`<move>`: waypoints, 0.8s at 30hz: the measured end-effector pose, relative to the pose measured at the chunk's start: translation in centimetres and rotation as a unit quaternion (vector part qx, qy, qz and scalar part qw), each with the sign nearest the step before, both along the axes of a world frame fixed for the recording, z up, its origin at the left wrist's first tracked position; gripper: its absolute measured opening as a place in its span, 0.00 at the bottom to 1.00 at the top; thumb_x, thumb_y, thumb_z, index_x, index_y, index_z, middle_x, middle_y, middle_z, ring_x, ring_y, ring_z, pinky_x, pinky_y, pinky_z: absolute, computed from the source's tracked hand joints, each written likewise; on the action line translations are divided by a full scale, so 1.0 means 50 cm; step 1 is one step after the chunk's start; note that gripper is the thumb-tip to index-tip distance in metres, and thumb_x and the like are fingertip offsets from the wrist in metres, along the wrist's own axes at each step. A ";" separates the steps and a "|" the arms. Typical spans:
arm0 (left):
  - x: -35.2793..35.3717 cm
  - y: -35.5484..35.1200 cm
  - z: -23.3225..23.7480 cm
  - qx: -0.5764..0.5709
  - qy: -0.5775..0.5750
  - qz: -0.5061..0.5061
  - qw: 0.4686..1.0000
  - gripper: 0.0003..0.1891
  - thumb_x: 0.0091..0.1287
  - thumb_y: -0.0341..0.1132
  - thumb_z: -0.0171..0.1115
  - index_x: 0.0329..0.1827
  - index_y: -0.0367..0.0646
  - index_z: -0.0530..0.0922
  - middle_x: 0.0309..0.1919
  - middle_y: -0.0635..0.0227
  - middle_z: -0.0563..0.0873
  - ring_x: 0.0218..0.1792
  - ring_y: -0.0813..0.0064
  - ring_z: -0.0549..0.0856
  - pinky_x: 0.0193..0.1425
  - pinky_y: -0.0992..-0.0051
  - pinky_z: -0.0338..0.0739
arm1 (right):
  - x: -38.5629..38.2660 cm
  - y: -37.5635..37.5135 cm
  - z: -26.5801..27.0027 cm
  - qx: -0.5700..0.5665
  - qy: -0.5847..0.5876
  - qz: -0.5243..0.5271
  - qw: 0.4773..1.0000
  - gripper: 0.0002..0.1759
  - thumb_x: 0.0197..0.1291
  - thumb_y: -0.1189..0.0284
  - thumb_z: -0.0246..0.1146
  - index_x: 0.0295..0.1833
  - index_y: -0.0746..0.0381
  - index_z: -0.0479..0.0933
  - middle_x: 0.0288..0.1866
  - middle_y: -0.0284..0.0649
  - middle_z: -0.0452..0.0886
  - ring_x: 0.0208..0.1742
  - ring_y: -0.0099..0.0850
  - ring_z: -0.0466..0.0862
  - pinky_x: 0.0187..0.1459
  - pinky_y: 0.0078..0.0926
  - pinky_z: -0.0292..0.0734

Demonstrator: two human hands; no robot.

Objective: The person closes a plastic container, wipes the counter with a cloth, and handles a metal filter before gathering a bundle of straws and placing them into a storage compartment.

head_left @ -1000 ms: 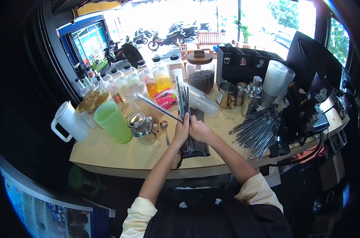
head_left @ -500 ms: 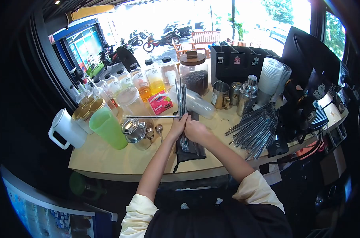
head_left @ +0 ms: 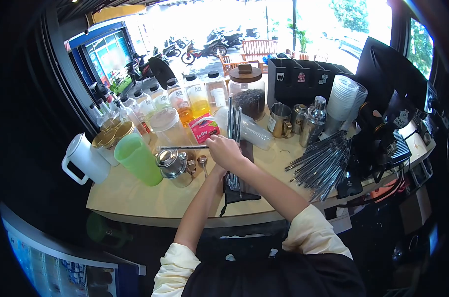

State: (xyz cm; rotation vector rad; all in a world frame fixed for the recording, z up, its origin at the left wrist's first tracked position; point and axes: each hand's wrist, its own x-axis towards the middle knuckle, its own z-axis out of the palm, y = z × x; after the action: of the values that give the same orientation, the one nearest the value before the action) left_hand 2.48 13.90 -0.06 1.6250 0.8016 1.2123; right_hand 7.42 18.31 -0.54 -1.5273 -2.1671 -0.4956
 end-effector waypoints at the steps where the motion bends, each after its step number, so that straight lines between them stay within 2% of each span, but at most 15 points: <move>1: 0.003 -0.001 0.008 0.003 -0.008 0.008 1.000 0.17 0.66 0.34 0.59 0.55 0.39 0.70 0.46 0.65 0.79 0.43 0.77 0.79 0.43 0.75 0.76 | -0.004 0.008 -0.002 -0.011 0.028 -0.011 0.999 0.15 0.54 0.66 0.63 0.43 0.63 0.73 0.40 0.42 0.80 0.41 0.42 0.82 0.39 0.40 0.78; 2: 0.005 -0.003 0.015 0.007 -0.016 0.016 1.000 0.16 0.66 0.34 0.58 0.54 0.39 0.71 0.45 0.66 0.80 0.41 0.78 0.80 0.41 0.76 0.76 | -0.005 0.016 -0.004 -0.023 0.057 -0.022 0.998 0.16 0.55 0.66 0.63 0.46 0.63 0.73 0.40 0.43 0.80 0.40 0.42 0.82 0.39 0.39 0.78; 3: 0.009 -0.001 0.016 0.008 -0.023 0.022 0.999 0.15 0.67 0.34 0.58 0.54 0.39 0.71 0.44 0.66 0.80 0.40 0.78 0.80 0.40 0.76 0.76 | 0.004 -0.031 0.060 -0.022 0.055 -0.021 0.998 0.16 0.55 0.66 0.63 0.46 0.63 0.73 0.40 0.43 0.80 0.40 0.42 0.82 0.39 0.39 0.78; 5: 0.013 -0.003 0.023 0.013 -0.037 0.027 0.999 0.14 0.67 0.34 0.58 0.52 0.39 0.72 0.41 0.68 0.81 0.36 0.80 0.81 0.36 0.78 0.76 | 0.055 -0.144 0.197 0.014 0.204 0.156 0.966 0.12 0.59 0.76 0.59 0.48 0.66 0.69 0.32 0.42 0.79 0.35 0.34 0.83 0.34 0.34 0.78; 6: 0.012 -0.004 0.029 0.016 -0.039 0.028 0.999 0.13 0.67 0.34 0.58 0.51 0.39 0.72 0.40 0.68 0.81 0.35 0.80 0.81 0.34 0.79 0.77 | 0.071 -0.174 0.232 0.013 0.203 0.157 0.966 0.12 0.59 0.76 0.59 0.48 0.66 0.69 0.32 0.42 0.79 0.35 0.34 0.83 0.34 0.34 0.78; 8: 0.008 -0.005 0.040 0.024 -0.042 0.029 0.998 0.13 0.67 0.34 0.58 0.51 0.39 0.72 0.38 0.69 0.82 0.33 0.81 0.82 0.33 0.80 0.77 | 0.103 -0.207 0.276 -0.092 0.421 0.151 0.890 0.16 0.59 0.75 0.60 0.51 0.69 0.69 0.22 0.43 0.79 0.23 0.37 0.82 0.29 0.34 0.77; 9: 0.002 -0.001 0.045 -0.008 -0.038 0.026 0.999 0.11 0.68 0.35 0.56 0.48 0.39 0.72 0.35 0.70 0.81 0.32 0.82 0.80 0.32 0.80 0.76 | 0.125 -0.205 0.273 -0.092 0.420 0.152 0.890 0.16 0.59 0.75 0.60 0.51 0.69 0.69 0.22 0.43 0.79 0.23 0.37 0.82 0.29 0.34 0.77; 11: -0.004 0.004 0.053 -0.073 -0.028 0.020 0.997 0.09 0.71 0.36 0.53 0.44 0.39 0.72 0.28 0.72 0.79 0.29 0.83 0.78 0.31 0.80 0.73 | 0.169 -0.192 0.249 -0.173 0.508 0.111 0.837 0.23 0.60 0.73 0.61 0.59 0.70 0.66 0.16 0.37 0.77 0.16 0.28 0.80 0.18 0.26 0.72; 12: 0.001 0.004 0.060 -0.072 -0.028 0.019 0.997 0.09 0.71 0.36 0.53 0.44 0.39 0.72 0.28 0.72 0.79 0.29 0.83 0.78 0.31 0.80 0.73 | 0.186 -0.187 0.229 -0.172 0.508 0.111 0.837 0.23 0.60 0.73 0.61 0.59 0.70 0.66 0.16 0.37 0.77 0.16 0.28 0.80 0.18 0.26 0.72; 14: 0.010 0.003 0.070 0.052 -0.114 0.029 0.992 0.09 0.71 0.37 0.52 0.41 0.39 0.72 0.27 0.72 0.79 0.29 0.85 0.77 0.34 0.81 0.72 | 0.207 -0.180 0.184 -0.213 0.413 0.103 0.880 0.27 0.59 0.72 0.62 0.61 0.73 0.63 0.21 0.39 0.80 0.13 0.26 0.78 0.14 0.25 0.70; 15: 0.009 0.008 0.068 0.038 -0.110 0.027 0.993 0.14 0.70 0.38 0.54 0.48 0.35 0.72 0.34 0.65 0.81 0.36 0.79 0.80 0.44 0.78 0.74 | 0.207 -0.187 0.171 -0.232 0.349 0.112 0.901 0.28 0.57 0.73 0.59 0.62 0.74 0.62 0.29 0.55 0.81 0.31 0.48 0.83 0.34 0.37 0.78; 16: 0.018 0.009 0.067 0.039 -0.110 0.025 0.993 0.14 0.70 0.38 0.54 0.48 0.35 0.72 0.34 0.65 0.81 0.36 0.79 0.80 0.44 0.78 0.74 | 0.203 -0.181 0.136 -0.230 0.349 0.111 0.902 0.28 0.57 0.73 0.59 0.62 0.74 0.62 0.29 0.55 0.81 0.31 0.48 0.83 0.34 0.37 0.78; 18: 0.047 0.005 0.064 0.156 -0.126 0.168 0.965 0.15 0.69 0.38 0.55 0.51 0.36 0.71 0.38 0.67 0.79 0.39 0.80 0.79 0.44 0.79 0.74 | 0.183 -0.168 0.078 -0.017 0.261 0.183 0.948 0.32 0.56 0.76 0.57 0.65 0.77 0.57 0.44 0.61 0.79 0.41 0.51 0.82 0.40 0.41 0.78; 22: 0.065 -0.016 0.067 0.185 -0.131 0.199 0.953 0.19 0.69 0.38 0.56 0.56 0.36 0.68 0.43 0.65 0.78 0.43 0.78 0.77 0.49 0.76 0.73 | 0.145 -0.219 0.113 -0.130 0.316 0.101 0.934 0.32 0.55 0.78 0.54 0.66 0.78 0.56 0.52 0.62 0.74 0.46 0.53 0.79 0.44 0.45 0.76; 24: 0.062 -0.020 0.066 0.106 -0.145 0.139 0.974 0.25 0.66 0.38 0.61 0.59 0.30 0.67 0.47 0.55 0.80 0.46 0.71 0.80 0.52 0.74 0.73 | 0.144 -0.230 0.123 -0.135 0.296 0.093 0.941 0.30 0.55 0.78 0.52 0.64 0.79 0.58 0.47 0.60 0.76 0.43 0.55 0.80 0.44 0.45 0.75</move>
State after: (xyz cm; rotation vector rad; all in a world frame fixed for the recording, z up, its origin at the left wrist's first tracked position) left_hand 5.57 12.89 3.24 1.4842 0.7475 1.7404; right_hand 14.61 6.80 5.58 -1.3518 -1.9075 0.3103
